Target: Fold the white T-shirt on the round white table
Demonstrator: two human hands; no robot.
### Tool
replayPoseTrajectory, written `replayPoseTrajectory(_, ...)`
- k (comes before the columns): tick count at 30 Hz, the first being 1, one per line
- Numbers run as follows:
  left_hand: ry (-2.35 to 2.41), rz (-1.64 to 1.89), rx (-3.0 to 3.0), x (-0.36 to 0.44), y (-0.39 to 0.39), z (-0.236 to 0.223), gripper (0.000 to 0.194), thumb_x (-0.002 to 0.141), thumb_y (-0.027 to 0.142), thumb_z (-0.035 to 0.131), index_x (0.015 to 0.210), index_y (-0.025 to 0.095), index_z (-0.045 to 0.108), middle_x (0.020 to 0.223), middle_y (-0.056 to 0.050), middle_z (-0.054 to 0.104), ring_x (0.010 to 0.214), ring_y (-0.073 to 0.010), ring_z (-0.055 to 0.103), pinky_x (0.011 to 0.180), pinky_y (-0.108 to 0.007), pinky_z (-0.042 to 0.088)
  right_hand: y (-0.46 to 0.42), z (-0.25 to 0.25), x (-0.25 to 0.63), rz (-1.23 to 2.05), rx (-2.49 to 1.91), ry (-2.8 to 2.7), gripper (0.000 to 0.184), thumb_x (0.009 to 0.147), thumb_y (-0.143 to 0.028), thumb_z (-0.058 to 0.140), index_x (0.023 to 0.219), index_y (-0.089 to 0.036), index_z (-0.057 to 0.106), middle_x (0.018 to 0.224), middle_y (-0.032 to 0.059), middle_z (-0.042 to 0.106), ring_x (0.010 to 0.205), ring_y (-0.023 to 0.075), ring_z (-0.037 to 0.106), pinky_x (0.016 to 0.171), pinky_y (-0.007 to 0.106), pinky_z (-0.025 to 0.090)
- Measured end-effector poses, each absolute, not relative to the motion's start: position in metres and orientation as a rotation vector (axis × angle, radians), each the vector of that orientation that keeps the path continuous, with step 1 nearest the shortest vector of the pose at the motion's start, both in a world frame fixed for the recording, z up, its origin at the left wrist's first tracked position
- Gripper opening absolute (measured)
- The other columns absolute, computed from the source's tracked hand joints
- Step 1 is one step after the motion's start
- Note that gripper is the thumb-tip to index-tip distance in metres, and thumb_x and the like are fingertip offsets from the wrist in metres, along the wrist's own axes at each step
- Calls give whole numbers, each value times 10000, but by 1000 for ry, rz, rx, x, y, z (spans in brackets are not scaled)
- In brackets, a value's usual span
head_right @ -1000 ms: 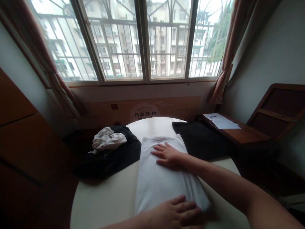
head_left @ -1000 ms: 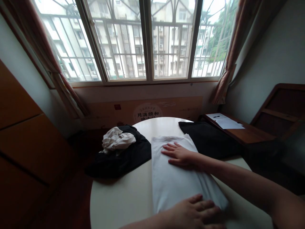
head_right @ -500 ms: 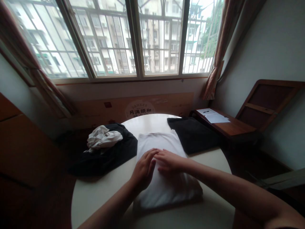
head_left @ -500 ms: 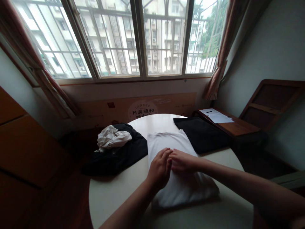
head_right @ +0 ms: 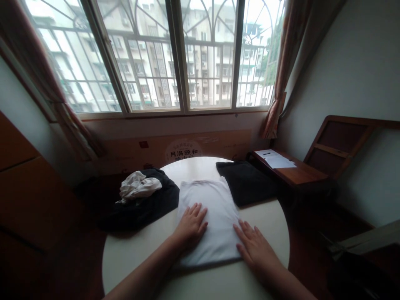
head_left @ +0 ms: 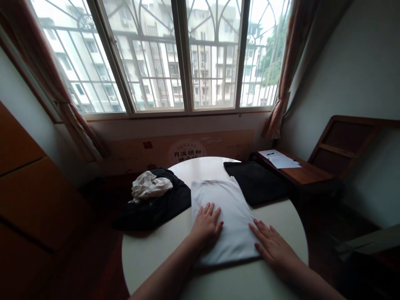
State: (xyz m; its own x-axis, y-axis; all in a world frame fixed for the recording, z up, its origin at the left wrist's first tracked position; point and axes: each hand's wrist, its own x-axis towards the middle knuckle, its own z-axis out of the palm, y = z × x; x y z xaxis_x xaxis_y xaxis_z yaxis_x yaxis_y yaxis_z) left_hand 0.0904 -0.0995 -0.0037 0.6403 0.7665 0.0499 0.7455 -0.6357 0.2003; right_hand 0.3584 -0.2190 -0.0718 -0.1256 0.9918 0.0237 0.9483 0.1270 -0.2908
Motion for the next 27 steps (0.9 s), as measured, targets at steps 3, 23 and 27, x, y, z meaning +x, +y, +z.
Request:
replayPoseTrajectory(3,1365,108,2674,84,-118,16,535,966,374,509,1455,161,543,1547,-215,473,1440,-375,428,1161,-574,322,-230,-79,373,357,-1988,-2092,594,1016,-456,404,1580,-274,372,1631,69,347,1524,318,290,1232,623,223)
replayPoseTrajectory(23,1676,704,1960,8,-227,5,279,846,334,582,1009,199,765,1073,-97,744,1063,-285,648,989,-428,484,-270,-45,329,352,-1471,-2096,359,913,-196,566,1235,-267,708,1297,104,683,1250,300,597,1091,493,465)
replayPoseTrajectory(27,1747,710,1906,7,-222,5,299,860,362,580,1015,178,758,1020,-107,741,983,-289,659,934,-438,509,-264,-23,293,446,-1362,-2223,353,894,-132,582,1195,-259,717,1081,81,723,1026,257,640,919,395,528)
